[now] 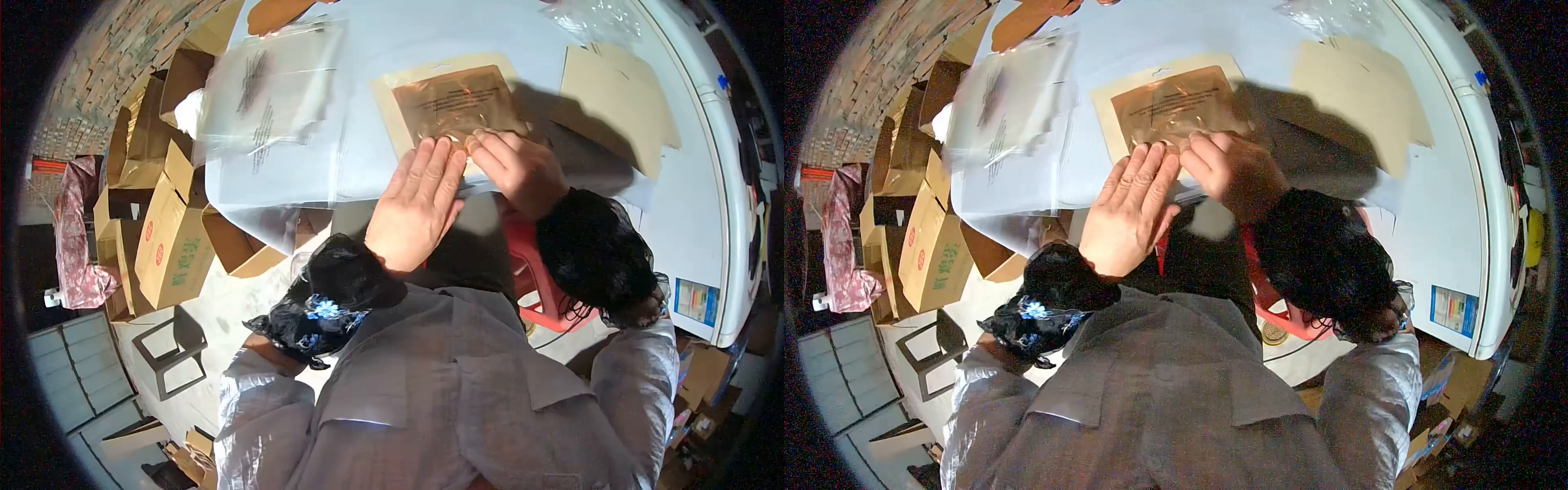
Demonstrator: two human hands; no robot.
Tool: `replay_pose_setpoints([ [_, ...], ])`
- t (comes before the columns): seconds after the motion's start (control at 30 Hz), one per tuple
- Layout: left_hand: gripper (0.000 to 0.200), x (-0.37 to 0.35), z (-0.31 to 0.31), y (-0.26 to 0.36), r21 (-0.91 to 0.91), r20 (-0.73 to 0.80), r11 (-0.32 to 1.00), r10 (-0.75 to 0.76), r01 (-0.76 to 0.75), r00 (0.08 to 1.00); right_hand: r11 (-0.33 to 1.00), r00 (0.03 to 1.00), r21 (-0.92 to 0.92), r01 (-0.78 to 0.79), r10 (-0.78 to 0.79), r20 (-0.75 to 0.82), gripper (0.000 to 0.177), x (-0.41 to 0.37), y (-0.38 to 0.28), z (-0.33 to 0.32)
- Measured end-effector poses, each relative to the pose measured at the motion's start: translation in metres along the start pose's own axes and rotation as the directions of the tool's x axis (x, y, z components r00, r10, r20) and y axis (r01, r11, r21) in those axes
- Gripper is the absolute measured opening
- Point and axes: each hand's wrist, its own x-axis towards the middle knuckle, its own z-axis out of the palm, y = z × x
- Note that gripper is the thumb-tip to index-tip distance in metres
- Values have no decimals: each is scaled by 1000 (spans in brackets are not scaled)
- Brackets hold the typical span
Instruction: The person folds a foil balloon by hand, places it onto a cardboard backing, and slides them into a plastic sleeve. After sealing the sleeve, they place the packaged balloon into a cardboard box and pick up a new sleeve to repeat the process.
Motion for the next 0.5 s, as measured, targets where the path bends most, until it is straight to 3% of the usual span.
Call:
replay_pose_setpoints([
  [0.17,66,-2,5,-4,-5,-8,1000,21,-21,1000,998,998,52,-33,30,63,34,-5,3,0],
  [0.37,68,-1,-3,-6,-58,34,997,52,-50,998,984,993,148,-102,92,74,64,-31,10,-4],
  [0.5,65,-1,5,-7,39,10,997,68,-68,998,958,976,208,-196,171,132,72,-40,3,6],
])
